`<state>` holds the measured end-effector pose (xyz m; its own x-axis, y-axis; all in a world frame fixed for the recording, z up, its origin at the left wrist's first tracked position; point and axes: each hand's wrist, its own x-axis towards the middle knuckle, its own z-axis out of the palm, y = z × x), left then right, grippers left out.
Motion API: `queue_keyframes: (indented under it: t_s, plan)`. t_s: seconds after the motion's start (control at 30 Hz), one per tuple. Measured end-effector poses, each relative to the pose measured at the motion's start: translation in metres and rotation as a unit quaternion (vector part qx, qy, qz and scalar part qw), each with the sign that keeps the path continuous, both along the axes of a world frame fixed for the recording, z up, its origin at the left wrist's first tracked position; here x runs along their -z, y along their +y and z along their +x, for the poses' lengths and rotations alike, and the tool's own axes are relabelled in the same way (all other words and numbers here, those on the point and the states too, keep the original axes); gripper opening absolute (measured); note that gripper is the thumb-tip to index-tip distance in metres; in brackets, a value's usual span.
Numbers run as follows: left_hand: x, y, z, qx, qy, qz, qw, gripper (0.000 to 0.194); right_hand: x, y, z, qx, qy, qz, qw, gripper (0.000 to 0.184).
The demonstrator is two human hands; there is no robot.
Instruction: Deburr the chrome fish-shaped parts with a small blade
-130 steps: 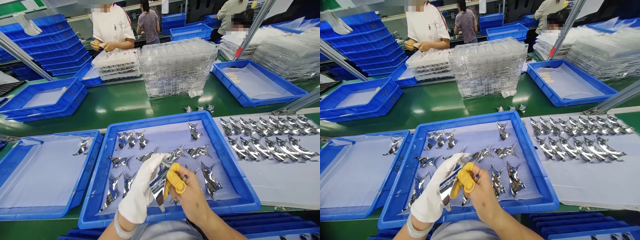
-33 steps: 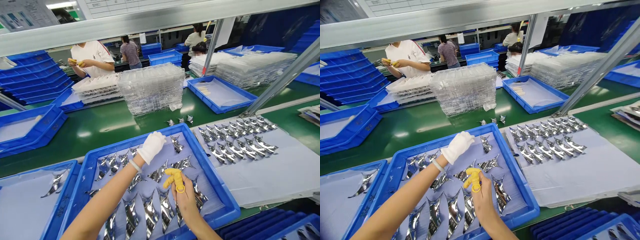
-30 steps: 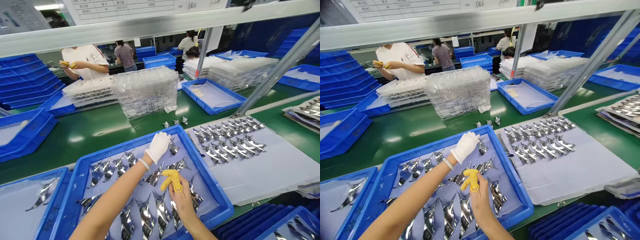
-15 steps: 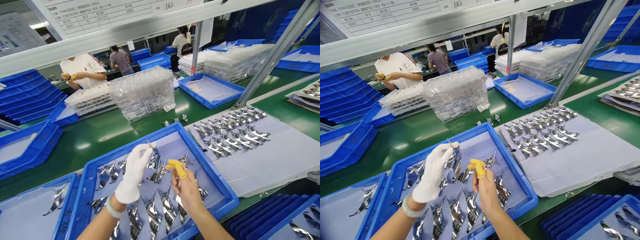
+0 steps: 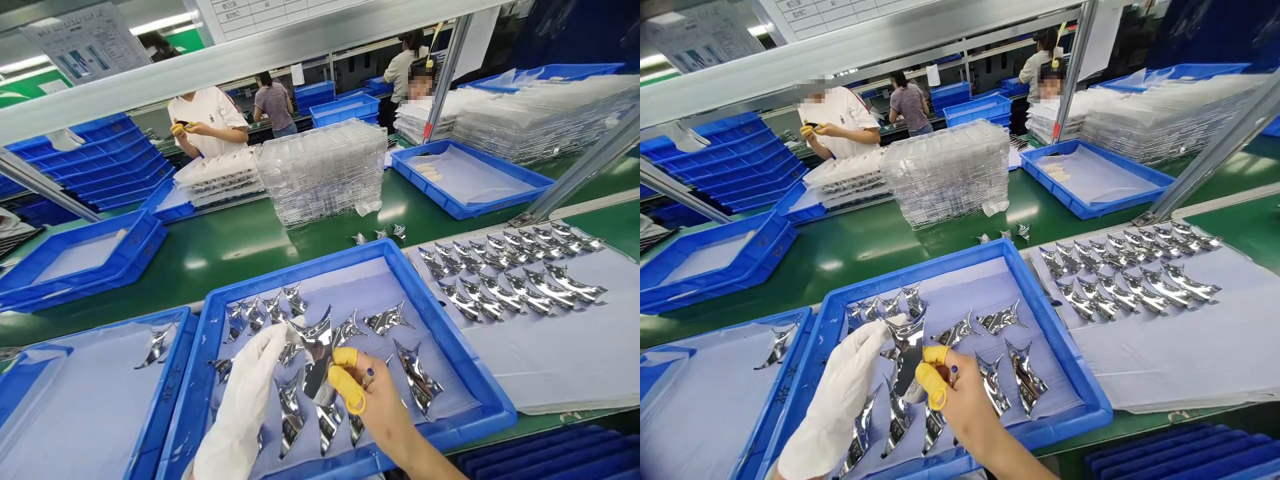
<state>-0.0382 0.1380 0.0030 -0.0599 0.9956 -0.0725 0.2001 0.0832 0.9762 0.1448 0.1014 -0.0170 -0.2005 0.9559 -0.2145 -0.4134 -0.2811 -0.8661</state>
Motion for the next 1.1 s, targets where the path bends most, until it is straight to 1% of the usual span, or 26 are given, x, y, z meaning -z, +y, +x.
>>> queue_keyframes:
  t_s: [0.07, 0.1, 0.17, 0.2, 0.23, 0.27, 0.33, 0.4, 0.43, 0.5, 0.57, 0.67, 0.73, 0.77, 0.83, 0.9, 0.97, 1.03, 1.1]
  plan:
    - [0.001, -0.009, -0.001, -0.019, -0.022, -0.019, 0.999, 0.035, 0.000, -0.002, -0.003, 0.007, -0.022, 0.016, 1.000, 0.030]
    - [0.002, -0.013, -0.001, -0.024, -0.032, -0.024, 0.999, 0.041, 0.000, -0.002, -0.004, 0.007, -0.040, 0.035, 0.999, 0.027]
    - [0.004, -0.021, 0.002, -0.033, -0.043, -0.016, 0.998, 0.060, -0.001, -0.003, -0.007, 0.004, -0.105, 0.108, 0.989, 0.022]
    - [0.006, -0.024, 0.004, -0.039, -0.046, -0.001, 0.998, 0.067, -0.001, -0.004, -0.008, 0.005, -0.148, 0.163, 0.976, 0.021]
    - [0.007, -0.026, 0.005, -0.047, -0.051, 0.018, 0.997, 0.069, -0.001, -0.005, -0.008, 0.012, -0.193, 0.225, 0.955, 0.021]
    - [0.007, -0.028, 0.006, -0.059, -0.058, 0.037, 0.996, 0.066, 0.000, -0.006, -0.008, 0.028, -0.238, 0.290, 0.927, 0.022]
    - [0.008, -0.030, 0.007, -0.079, -0.065, 0.069, 0.992, 0.052, 0.002, -0.008, -0.006, 0.066, -0.309, 0.401, 0.860, 0.024]
    - [0.006, -0.031, 0.006, -0.099, -0.047, 0.091, 0.990, 0.037, 0.006, -0.010, -0.003, 0.092, -0.356, 0.472, 0.801, 0.026]
    - [0.005, -0.032, 0.005, -0.107, -0.029, 0.100, 0.989, 0.028, 0.008, -0.011, -0.002, 0.096, -0.374, 0.493, 0.780, 0.028]
    - [0.003, -0.033, 0.002, -0.111, 0.009, 0.126, 0.986, 0.019, 0.012, -0.011, 0.000, 0.090, -0.399, 0.514, 0.754, 0.032]
    - [0.002, -0.034, -0.001, -0.096, 0.041, 0.164, 0.981, 0.022, 0.014, -0.010, 0.001, 0.088, -0.414, 0.520, 0.742, 0.034]
    - [-0.001, -0.035, -0.005, -0.049, 0.080, 0.231, 0.968, 0.030, 0.015, -0.007, 0.001, 0.100, -0.416, 0.517, 0.741, 0.033]
    - [-0.002, -0.037, -0.006, -0.021, 0.104, 0.282, 0.954, 0.035, 0.014, -0.005, 0.000, 0.103, -0.405, 0.505, 0.755, 0.033]
    - [-0.004, -0.038, -0.006, -0.011, 0.113, 0.306, 0.945, 0.037, 0.013, -0.004, 0.000, 0.097, -0.397, 0.493, 0.768, 0.033]
    - [-0.007, -0.041, -0.004, 0.001, 0.129, 0.345, 0.930, 0.040, 0.012, -0.002, -0.002, 0.069, -0.374, 0.456, 0.805, 0.032]
    - [-0.011, -0.044, -0.002, 0.016, 0.148, 0.365, 0.919, 0.041, 0.010, 0.000, -0.004, 0.033, -0.341, 0.412, 0.844, 0.031]
    - [-0.013, -0.046, 0.000, 0.030, 0.163, 0.372, 0.913, 0.041, 0.008, 0.001, -0.005, 0.011, -0.306, 0.376, 0.874, 0.032]
    - [-0.013, -0.047, 0.001, 0.027, 0.168, 0.372, 0.913, 0.043, 0.007, 0.001, -0.006, 0.010, -0.285, 0.360, 0.888, 0.031]
    - [-0.010, -0.046, 0.002, 0.007, 0.161, 0.366, 0.916, 0.048, 0.006, 0.001, -0.006, 0.020, -0.279, 0.358, 0.891, 0.028]
